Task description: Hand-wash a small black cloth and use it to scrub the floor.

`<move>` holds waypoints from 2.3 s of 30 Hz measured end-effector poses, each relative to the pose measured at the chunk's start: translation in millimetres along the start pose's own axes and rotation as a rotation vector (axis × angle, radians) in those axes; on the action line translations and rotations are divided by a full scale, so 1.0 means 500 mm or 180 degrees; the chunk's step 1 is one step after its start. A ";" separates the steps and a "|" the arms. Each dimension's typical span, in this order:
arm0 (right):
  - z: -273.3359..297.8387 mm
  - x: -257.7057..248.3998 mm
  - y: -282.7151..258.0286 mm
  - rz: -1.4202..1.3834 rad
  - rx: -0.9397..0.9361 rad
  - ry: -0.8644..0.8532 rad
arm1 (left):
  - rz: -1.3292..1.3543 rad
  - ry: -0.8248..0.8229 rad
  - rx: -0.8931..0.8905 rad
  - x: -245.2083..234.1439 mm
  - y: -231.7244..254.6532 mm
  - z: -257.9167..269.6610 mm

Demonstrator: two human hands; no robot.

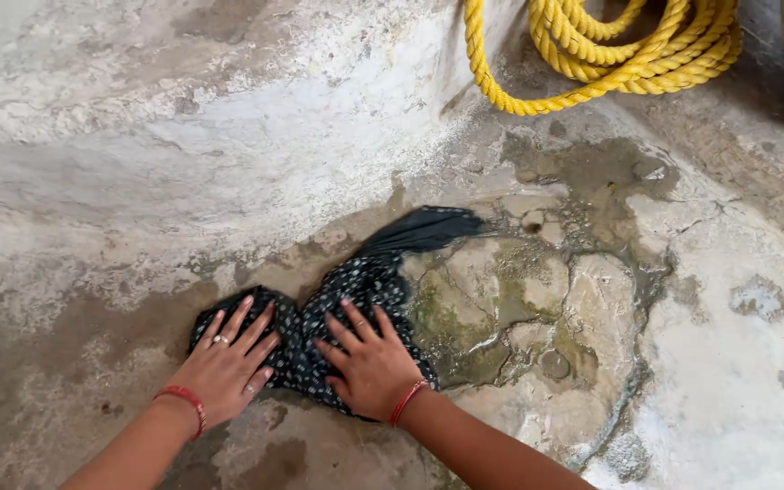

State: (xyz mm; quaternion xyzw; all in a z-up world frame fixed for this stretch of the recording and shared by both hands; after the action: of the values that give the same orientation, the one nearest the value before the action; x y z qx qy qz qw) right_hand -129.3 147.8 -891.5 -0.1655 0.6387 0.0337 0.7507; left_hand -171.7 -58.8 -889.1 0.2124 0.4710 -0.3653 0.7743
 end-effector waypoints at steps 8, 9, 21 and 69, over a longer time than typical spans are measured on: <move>-0.061 -0.063 0.116 0.0221 0.0304 -0.0434 | 0.0350 0.1337 -0.0144 0.002 0.022 -0.063; -0.075 -0.077 0.155 0.0359 0.0769 -0.0332 | 0.0353 0.1714 -0.0219 -0.019 0.021 -0.086; 0.176 -0.087 0.681 0.0707 0.3856 0.0860 | 0.1437 0.1082 0.1235 -0.127 0.469 -0.407; -0.162 -0.042 0.486 0.0278 0.2754 0.0196 | 0.0026 0.1840 -0.0801 -0.030 -0.070 -0.146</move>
State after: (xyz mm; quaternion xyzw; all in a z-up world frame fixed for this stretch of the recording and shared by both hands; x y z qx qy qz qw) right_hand -273.7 356.8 -931.4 0.1906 0.6225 -0.2102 0.7293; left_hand -245.0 -26.6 -909.3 0.2119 0.7123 -0.2254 0.6300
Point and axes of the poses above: each hand's wrist, its own z-axis away from the middle knuckle, its own x-axis out of the palm, y = z × x, the point moved 5 cm from there along -z, towards the middle knuckle, and after that the axes turned 11 degrees about x, right-handed, at the moved point
